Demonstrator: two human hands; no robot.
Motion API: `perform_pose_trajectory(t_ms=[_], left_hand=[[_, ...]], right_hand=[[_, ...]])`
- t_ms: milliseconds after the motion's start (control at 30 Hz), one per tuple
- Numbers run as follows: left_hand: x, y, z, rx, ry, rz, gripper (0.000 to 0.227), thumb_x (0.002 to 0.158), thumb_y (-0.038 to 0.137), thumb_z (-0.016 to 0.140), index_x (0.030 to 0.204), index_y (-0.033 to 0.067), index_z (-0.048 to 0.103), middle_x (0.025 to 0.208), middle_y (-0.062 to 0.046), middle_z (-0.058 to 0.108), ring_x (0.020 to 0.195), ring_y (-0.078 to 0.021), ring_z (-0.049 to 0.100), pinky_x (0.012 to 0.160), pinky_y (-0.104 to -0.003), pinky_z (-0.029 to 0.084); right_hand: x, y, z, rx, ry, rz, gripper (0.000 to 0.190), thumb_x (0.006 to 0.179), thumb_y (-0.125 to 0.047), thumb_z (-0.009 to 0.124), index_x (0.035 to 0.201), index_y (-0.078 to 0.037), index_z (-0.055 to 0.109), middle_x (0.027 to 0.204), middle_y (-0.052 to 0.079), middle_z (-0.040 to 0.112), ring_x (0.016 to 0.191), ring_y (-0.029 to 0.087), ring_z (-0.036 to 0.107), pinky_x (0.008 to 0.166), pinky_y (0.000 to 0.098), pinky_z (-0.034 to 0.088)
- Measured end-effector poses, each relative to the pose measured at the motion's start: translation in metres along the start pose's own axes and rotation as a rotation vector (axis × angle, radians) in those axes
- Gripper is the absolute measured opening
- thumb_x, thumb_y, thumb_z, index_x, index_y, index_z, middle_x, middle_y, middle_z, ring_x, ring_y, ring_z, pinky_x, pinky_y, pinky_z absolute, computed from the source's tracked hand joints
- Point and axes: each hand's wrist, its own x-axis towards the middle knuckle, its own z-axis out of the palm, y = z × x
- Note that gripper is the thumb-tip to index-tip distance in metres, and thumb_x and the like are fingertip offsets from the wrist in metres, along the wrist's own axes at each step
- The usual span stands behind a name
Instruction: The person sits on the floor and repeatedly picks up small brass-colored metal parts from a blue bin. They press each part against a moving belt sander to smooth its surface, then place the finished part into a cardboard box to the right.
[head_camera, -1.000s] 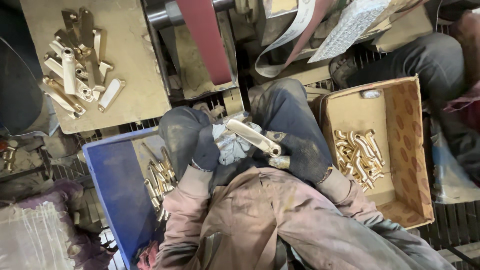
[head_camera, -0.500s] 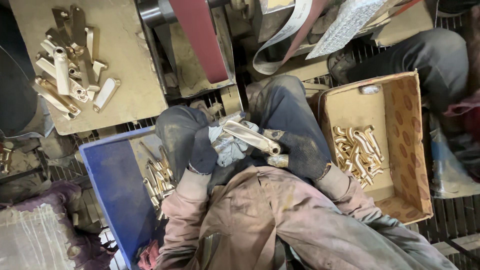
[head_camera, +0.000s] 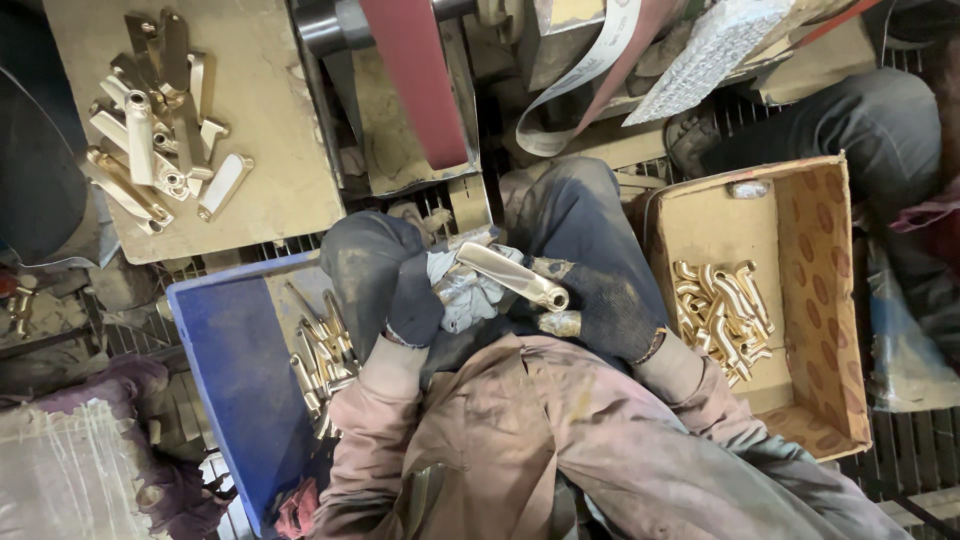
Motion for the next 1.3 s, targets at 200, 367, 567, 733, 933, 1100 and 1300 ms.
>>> perform_pose_trajectory(t_ms=[200,367,567,733,933,1100,1300], left_hand=[[0.036,-0.018,-0.018,-0.058,-0.008,-0.103,0.021,0.099,0.008,0.062,0.115,-0.0032,0.069,0.095,-0.009,0.073,0.076,-0.0142,0.068,0.063,-0.03,0.054],[0.094,-0.06,-0.038,-0.133,0.088,-0.259,0.016,0.099,0.009,0.062,0.11,-0.0016,0.068,0.092,-0.007,0.072,0.075,-0.0142,0.068,0.063,-0.029,0.055],[0.132,-0.123,-0.055,-0.483,0.159,-0.296,0.014,0.1,0.009,0.062,0.108,-0.0012,0.067,0.093,-0.007,0.072,0.078,-0.0168,0.071,0.067,-0.03,0.057],[0.132,-0.134,-0.067,-0.47,0.163,-0.283,0.015,0.098,0.007,0.062,0.11,-0.0011,0.067,0.096,-0.007,0.073,0.082,-0.0164,0.071,0.07,-0.03,0.058],[0.118,-0.112,-0.065,-0.41,0.14,-0.245,0.018,0.096,0.004,0.062,0.112,-0.001,0.067,0.099,-0.006,0.073,0.085,-0.016,0.071,0.073,-0.03,0.059],[0.097,-0.09,-0.058,-0.337,0.087,-0.211,0.021,0.094,0.002,0.062,0.114,-0.001,0.067,0.102,-0.006,0.073,0.088,-0.0156,0.072,0.075,-0.03,0.059],[0.095,-0.077,-0.052,-0.253,0.105,-0.097,0.024,0.092,0.0,0.062,0.116,-0.0009,0.067,0.105,-0.006,0.074,0.092,-0.0151,0.072,0.079,-0.03,0.06]], right_hand=[[0.023,0.009,-0.003,-0.048,0.082,-0.192,0.057,0.083,-0.029,0.082,0.132,-0.005,0.066,0.122,0.014,0.074,0.109,0.025,0.074,0.092,0.0356,0.056],[0.08,0.02,-0.005,-0.182,0.21,-0.3,0.04,0.085,-0.033,0.081,0.11,-0.001,0.075,0.09,0.017,0.071,0.081,0.028,0.068,0.074,0.0387,0.053],[0.122,0.022,-0.002,0.148,0.116,0.001,0.028,0.096,-0.03,0.07,0.09,-0.004,0.076,0.067,0.006,0.069,0.054,0.009,0.06,0.051,0.0281,0.043],[0.134,0.016,0.003,0.596,0.038,0.093,0.019,0.092,-0.025,0.065,0.094,-0.007,0.072,0.069,0.001,0.072,0.051,0.009,0.058,0.048,0.0277,0.044],[0.12,0.025,0.003,-0.138,-0.009,-0.01,0.041,0.089,-0.042,0.077,0.093,-0.002,0.075,0.072,0.013,0.073,0.063,0.023,0.069,0.059,0.0375,0.051],[0.121,0.058,0.026,-0.365,-0.082,-0.252,0.058,0.078,-0.049,0.082,0.105,0.001,0.067,0.084,0.023,0.071,0.076,0.041,0.07,0.065,0.0476,0.054],[0.148,0.083,0.063,-0.413,-0.1,-0.298,0.048,0.076,-0.043,0.083,0.095,-0.001,0.068,0.092,0.023,0.072,0.089,0.042,0.068,0.075,0.0501,0.053]])
